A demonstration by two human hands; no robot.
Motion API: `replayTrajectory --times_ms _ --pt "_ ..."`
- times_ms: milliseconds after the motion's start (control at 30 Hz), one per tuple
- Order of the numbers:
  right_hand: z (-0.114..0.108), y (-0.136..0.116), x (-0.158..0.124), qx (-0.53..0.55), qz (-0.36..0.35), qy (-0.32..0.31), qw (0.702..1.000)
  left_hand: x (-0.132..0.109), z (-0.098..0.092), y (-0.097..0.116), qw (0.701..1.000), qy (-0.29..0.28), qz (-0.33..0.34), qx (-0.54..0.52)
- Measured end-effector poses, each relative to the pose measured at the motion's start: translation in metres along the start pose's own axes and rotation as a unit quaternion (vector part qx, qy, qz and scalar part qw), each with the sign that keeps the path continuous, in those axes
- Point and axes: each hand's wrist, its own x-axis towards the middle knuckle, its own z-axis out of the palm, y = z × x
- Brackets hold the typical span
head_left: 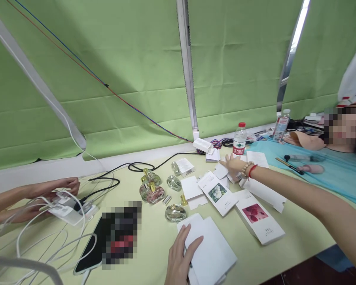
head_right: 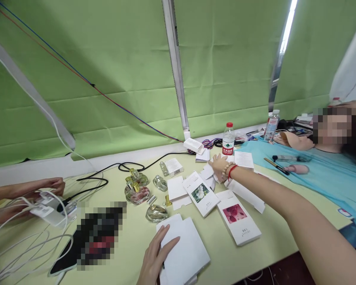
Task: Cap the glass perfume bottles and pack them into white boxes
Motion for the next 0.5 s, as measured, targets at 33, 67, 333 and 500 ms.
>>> replayTrajectory --times_ms 33,67,333,500 --pt "0.005 -0.001 -0.006 -0.015 -0.017 -0.004 1.000 0.001 -0.001 0.001 1.000 0.003 0.001 0.000" --pt "0.006 -0.001 -0.010 -0.028 -0.037 0.002 0.999 0.002 -0.002 0.001 1.000 0.006 0.004 0.000" --pt "-0.053 0.007 -0.014 -0.031 -0.091 0.063 0.993 0.009 -0.015 0.007 0.999 -0.020 0.028 -0.010" --pt "-0.097 0.003 -0.007 0.008 -0.021 0.119 0.993 0.009 -0.020 0.016 0.999 -0.025 0.006 -0.025"
